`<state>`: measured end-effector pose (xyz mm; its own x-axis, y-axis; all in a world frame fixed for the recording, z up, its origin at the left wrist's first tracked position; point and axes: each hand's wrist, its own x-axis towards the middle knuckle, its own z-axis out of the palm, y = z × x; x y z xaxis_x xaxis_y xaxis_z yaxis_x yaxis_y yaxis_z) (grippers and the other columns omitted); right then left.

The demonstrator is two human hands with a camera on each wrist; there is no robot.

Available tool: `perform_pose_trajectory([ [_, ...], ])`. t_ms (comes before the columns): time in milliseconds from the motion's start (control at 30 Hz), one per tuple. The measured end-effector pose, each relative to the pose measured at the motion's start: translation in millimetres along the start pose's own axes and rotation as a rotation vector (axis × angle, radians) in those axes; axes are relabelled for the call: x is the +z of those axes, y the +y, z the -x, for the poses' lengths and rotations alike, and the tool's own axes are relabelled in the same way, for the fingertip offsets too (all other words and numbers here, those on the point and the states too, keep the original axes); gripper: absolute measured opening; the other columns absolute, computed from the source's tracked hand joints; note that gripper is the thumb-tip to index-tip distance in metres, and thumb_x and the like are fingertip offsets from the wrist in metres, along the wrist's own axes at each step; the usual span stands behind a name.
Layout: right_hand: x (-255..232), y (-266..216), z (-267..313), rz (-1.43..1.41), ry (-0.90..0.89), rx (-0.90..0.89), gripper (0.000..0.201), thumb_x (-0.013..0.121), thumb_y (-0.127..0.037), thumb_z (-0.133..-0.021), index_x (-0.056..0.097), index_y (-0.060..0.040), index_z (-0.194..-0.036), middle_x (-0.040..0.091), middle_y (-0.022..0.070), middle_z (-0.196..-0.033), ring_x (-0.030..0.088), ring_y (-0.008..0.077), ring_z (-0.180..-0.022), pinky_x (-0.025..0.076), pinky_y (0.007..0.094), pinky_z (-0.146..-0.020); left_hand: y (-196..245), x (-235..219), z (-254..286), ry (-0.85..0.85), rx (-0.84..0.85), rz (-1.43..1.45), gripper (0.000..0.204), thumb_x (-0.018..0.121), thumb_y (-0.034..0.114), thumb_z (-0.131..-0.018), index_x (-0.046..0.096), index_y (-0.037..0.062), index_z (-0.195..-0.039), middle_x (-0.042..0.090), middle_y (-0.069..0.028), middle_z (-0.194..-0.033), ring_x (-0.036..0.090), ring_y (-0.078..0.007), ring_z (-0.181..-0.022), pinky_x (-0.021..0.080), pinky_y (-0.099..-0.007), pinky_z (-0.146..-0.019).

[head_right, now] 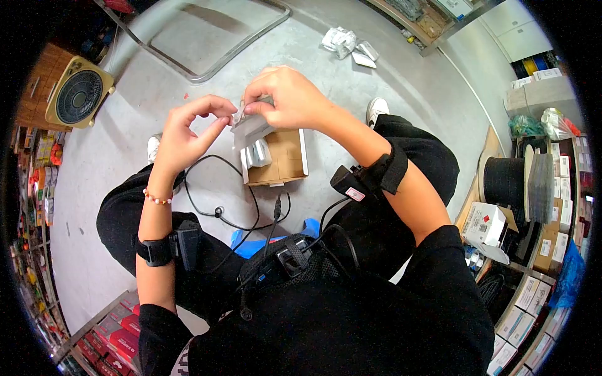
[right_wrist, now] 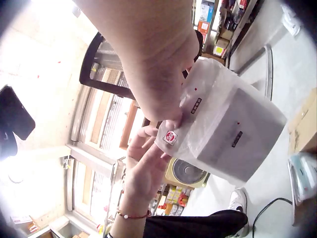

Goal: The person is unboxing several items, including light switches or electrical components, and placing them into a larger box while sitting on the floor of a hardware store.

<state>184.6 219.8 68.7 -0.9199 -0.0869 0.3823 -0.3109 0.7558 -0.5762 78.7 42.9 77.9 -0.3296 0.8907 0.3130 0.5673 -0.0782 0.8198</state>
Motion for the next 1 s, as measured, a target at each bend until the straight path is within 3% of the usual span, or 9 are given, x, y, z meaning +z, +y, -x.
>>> perform_pose_trajectory([
  [333, -1.0, 2.6, -0.4, -0.052, -0.030, -0.027, 0.007, 0.062, -0.009, -0.064, 0.063, -0.0048, -0.070, 0.062, 0.0082, -0.071, 0.056, 0.0254, -0.072, 0.044, 0.0345, -0.067, 4.7, -2.0, 0.3, -0.071, 0.059, -0.010, 0.011, 0.064, 0.001, -0.068, 0.062, 0.0001, -0.079, 0.062, -0.0070, -0.078, 0.060, -0.0173, -0.073, 0.045, -0.0272, -0.070],
  [600, -3.2, 3.5, 0.6, -0.137, -0.103, -0.012, 0.007, 0.062, -0.009, -0.066, 0.063, -0.0046, -0.071, 0.062, 0.0093, -0.072, 0.055, 0.0258, -0.073, 0.045, 0.0348, -0.065, 1.0, -1.4, 1.1, -0.037, 0.119, -0.110, 0.011, 0.065, 0.004, -0.066, 0.062, 0.0023, -0.077, 0.060, -0.0073, -0.074, 0.059, -0.0185, -0.070, 0.045, -0.0275, -0.064],
  [1000, -4.8, -4.7, 1.8, -0.155, -0.171, 0.175, 0.008, 0.062, -0.006, -0.068, 0.062, -0.0013, -0.073, 0.059, 0.0109, -0.072, 0.056, 0.0239, -0.072, 0.044, 0.0322, -0.065, -4.1, 1.4, 1.6, 0.038, 0.168, -0.295, 0.007, 0.062, 0.007, -0.065, 0.060, 0.0053, -0.072, 0.058, -0.0051, -0.071, 0.057, -0.0205, -0.066, 0.045, -0.0294, -0.057],
])
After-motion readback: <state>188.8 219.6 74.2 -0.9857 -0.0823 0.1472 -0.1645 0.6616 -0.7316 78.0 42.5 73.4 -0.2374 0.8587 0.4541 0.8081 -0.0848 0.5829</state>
